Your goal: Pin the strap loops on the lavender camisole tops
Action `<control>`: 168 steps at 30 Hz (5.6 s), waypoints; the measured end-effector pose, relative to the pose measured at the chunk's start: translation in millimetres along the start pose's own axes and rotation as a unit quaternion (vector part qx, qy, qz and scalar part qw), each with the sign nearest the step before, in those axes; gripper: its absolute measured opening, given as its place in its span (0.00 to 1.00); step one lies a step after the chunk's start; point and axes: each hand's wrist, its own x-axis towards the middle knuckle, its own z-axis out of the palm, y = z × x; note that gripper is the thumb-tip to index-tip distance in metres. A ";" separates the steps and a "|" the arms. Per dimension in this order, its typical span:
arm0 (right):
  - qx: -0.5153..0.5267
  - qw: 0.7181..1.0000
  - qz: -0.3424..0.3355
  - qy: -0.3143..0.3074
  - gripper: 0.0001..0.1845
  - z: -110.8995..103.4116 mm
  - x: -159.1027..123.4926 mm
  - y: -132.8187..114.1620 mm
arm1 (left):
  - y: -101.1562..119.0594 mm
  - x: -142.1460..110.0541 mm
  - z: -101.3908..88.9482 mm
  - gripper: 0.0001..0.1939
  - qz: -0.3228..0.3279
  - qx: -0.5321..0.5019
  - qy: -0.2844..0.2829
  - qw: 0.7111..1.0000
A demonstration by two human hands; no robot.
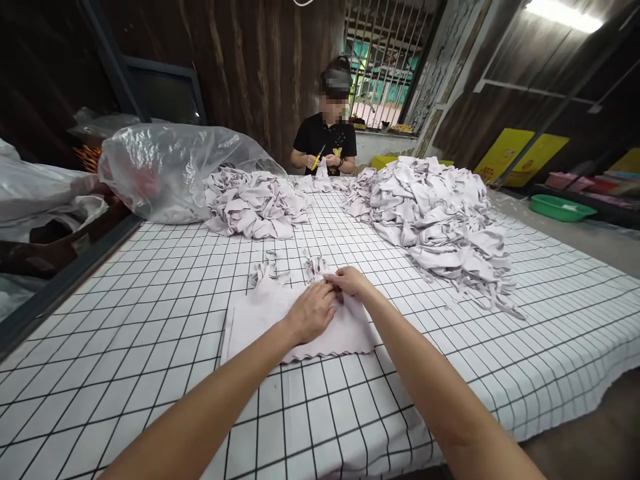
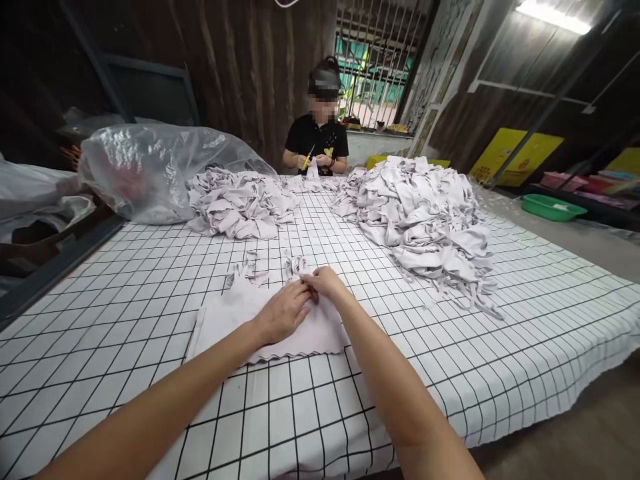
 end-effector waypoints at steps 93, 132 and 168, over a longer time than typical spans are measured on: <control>0.146 0.985 0.065 0.066 0.08 20.8 32.5 -17.4 | -9.0 3.8 6.4 0.23 0.017 -0.009 -0.029 0.999; 0.196 0.973 -0.010 -0.125 0.21 -15.0 -63.4 29.3 | -7.0 8.5 -2.5 0.29 -0.003 0.008 -0.084 0.996; 0.296 0.928 -0.055 -0.220 0.15 -71.5 -159.6 86.1 | -15.2 11.9 2.0 0.32 0.001 0.039 -0.090 0.995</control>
